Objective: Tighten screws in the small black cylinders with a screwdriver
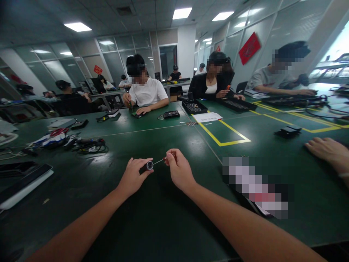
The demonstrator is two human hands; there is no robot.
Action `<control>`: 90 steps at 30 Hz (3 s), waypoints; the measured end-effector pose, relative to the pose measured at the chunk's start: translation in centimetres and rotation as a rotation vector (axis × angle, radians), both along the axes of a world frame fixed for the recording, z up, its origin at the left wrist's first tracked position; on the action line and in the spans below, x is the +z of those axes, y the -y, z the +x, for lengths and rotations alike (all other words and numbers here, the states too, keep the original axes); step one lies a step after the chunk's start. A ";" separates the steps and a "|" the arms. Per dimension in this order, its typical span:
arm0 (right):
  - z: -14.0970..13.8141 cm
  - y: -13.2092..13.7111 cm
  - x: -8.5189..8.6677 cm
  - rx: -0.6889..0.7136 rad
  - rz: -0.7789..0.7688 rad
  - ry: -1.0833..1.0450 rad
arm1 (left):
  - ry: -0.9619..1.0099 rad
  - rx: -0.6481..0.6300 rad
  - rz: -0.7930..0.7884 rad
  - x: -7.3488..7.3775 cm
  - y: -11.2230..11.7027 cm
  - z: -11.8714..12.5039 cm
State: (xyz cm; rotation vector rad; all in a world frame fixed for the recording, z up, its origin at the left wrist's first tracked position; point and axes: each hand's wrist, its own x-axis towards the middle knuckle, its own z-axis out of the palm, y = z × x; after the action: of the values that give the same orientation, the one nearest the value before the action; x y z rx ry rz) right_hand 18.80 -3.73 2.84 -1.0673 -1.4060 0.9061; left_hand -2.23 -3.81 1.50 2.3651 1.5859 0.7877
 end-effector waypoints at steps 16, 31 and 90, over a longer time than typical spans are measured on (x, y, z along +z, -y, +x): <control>0.1 0.4 -0.1 0.029 0.048 0.042 | 0.027 0.011 -0.030 0.1 0.0 0.1; 0.3 0.8 0.5 -0.027 0.026 0.206 | 0.005 0.017 0.007 -0.2 0.0 -0.1; 0.2 0.5 0.2 -0.030 -0.006 0.022 | 0.034 -0.047 -0.031 0.4 0.2 0.3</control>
State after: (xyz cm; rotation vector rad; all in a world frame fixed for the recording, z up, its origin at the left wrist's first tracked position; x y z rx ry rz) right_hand 18.99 -4.18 3.04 -1.1031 -1.4023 0.8793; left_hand -1.97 -4.05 1.89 2.3454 1.5131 0.7837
